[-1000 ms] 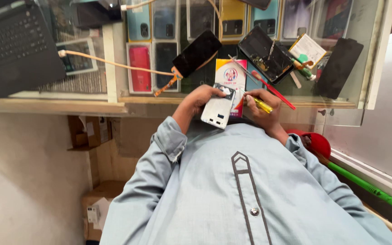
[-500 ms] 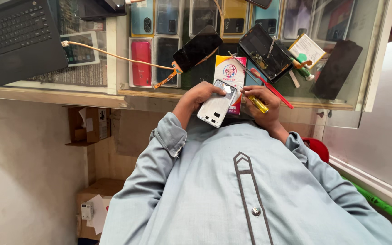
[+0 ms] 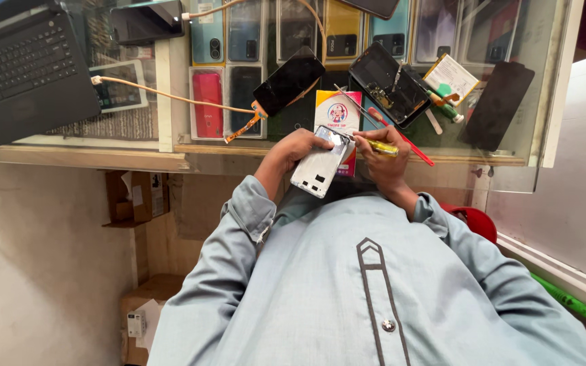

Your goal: The person uses a red plastic pry tool and a yellow screwdriver to pry and unscrew parts of a disassembled smartphone. They repeatedly work on the phone's edges and internal components while holding the device in one hand and manipulating tools with the other.

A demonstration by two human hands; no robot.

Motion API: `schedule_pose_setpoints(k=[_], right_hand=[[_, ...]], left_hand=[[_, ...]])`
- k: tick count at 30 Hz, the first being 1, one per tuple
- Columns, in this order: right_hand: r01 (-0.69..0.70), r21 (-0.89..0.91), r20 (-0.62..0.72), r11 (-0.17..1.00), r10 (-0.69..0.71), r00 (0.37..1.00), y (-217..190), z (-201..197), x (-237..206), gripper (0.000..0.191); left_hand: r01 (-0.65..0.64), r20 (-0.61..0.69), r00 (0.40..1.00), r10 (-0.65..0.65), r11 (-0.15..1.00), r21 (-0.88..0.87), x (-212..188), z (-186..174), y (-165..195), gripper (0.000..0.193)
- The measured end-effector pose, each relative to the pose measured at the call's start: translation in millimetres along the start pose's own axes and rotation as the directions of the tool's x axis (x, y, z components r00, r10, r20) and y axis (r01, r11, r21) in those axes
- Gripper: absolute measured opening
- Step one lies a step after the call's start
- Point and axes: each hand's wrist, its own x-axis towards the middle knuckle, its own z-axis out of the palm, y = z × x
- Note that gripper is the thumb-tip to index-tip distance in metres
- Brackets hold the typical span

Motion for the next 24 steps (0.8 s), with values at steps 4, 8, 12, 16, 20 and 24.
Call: schedule_pose_setpoints(k=[4,8,12,16,20,24], right_hand=[[0.042,0.006,-0.011,0.999,-0.042,0.999,5,0,0,0.021],[0.029,0.138,0.032,0.99,-0.034,0.999,7,-5,1,0.016],[-0.046,0.119,0.095,0.992,0.034,0.995,0,-15,4,0.019],[-0.171,0.233,0.152,0.958,0.137,0.979,-5,-17,5,0.019],[0.025,-0.072,0.081,0.997,-0.019,0.997,-8,-5,-3,0.013],[0.187,-0.202,0.061,0.961,-0.178,0.982,-12,3,-8,0.011]], left_hand=[[-0.039,0.003,0.999,0.039,0.999,-0.018,2,3,-3,0.03],[-0.093,-0.041,0.995,0.092,0.996,-0.008,2,8,-5,0.031],[-0.109,-0.042,0.993,0.106,0.992,-0.061,0,12,-10,0.032],[-0.131,-0.079,0.989,0.128,0.991,-0.023,0,12,-14,0.031],[-0.138,-0.089,0.987,0.137,0.99,-0.008,1,9,-17,0.031],[-0.14,-0.094,0.985,0.142,0.99,0.027,2,6,-19,0.031]])
